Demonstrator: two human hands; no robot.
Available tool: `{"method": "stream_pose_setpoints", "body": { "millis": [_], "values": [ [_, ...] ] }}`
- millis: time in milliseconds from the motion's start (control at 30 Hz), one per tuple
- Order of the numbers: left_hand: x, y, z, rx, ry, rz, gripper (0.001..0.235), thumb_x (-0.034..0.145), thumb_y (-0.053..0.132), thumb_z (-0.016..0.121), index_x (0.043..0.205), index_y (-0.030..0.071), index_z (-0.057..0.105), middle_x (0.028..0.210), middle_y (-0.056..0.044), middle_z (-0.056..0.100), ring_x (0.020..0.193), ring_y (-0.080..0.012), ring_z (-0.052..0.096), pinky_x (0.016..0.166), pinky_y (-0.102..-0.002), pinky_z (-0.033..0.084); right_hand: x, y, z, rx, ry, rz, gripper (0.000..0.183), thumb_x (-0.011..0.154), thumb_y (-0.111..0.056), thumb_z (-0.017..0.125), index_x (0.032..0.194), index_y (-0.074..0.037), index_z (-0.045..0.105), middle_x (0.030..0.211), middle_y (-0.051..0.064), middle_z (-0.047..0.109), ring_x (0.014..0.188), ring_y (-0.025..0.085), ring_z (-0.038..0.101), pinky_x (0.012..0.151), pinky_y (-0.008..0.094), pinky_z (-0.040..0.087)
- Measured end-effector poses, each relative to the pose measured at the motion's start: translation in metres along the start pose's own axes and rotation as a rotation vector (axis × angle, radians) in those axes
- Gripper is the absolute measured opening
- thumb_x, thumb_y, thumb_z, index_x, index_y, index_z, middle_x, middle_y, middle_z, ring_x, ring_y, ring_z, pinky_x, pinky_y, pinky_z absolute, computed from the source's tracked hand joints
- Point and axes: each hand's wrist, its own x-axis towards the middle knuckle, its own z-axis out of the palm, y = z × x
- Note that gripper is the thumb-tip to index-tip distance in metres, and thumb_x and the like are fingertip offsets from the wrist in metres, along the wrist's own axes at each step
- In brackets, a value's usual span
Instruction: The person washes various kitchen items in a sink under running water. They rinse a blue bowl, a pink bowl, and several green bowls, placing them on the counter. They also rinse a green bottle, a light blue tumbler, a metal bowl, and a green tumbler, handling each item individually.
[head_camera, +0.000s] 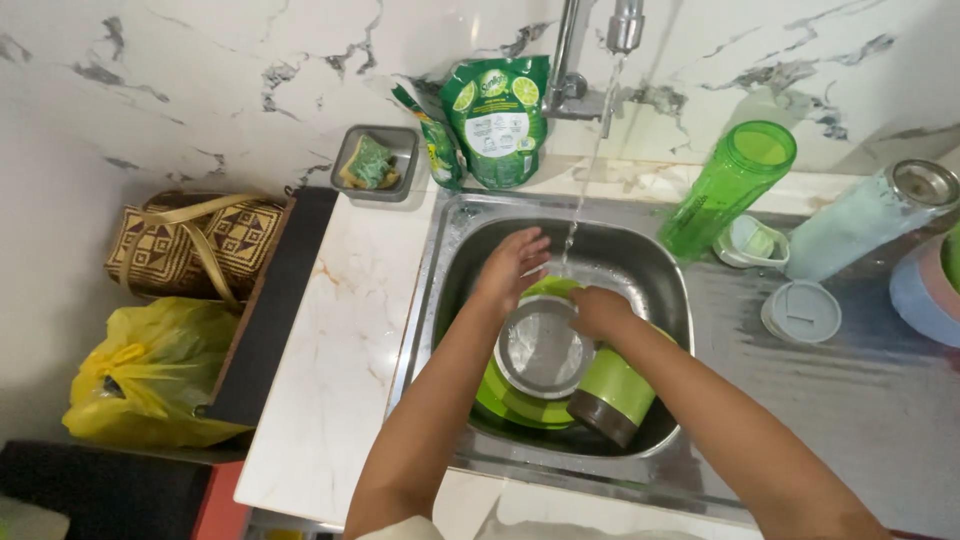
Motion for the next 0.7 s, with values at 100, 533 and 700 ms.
{"method": "stream_pose_setpoints", "body": {
  "millis": [100,533,700],
  "values": [
    [-0.015,-0.004,-0.038,-0.055,0.082,-0.017,0.043,0.101,0.038,0.055,0.139,0.020,0.058,0.133,-0.010,0.067,0.120,-0.0286,0.063,0.103,-0.046,0.052,0.022,-0.005,0.006,-0.080,-0.070,0.047,0.056,0.079,-0.050,0.070,0.124,-0.018,0.070,0.114,0.013,0.072,0.110,0.035,0.071,0.087,0.053,0.058],
    [-0.089,0.002,-0.080,-0.160,0.238,-0.031,0.034,0.099,0.036,0.053,0.128,0.018,0.057,0.120,-0.009,0.070,0.100,-0.0241,0.066,0.091,-0.036,0.055,0.028,-0.006,-0.040,0.120,-0.045,-0.146,0.034,0.086,-0.030,0.066,0.113,-0.012,0.071,0.113,0.019,0.074,0.115,0.042,0.067,0.096,0.054,0.053],
    [-0.085,-0.001,-0.066,-0.128,0.217,-0.024,0.027,0.097,0.035,0.057,0.120,0.021,0.059,0.110,-0.006,0.073,0.093,-0.0218,0.069,0.084,-0.035,0.057,0.017,-0.034,-0.111,0.182,0.066,-0.200,0.033,0.087,-0.018,0.064,0.118,-0.009,0.072,0.110,0.018,0.075,0.108,0.041,0.069,0.096,0.053,0.053]
  ]
}}
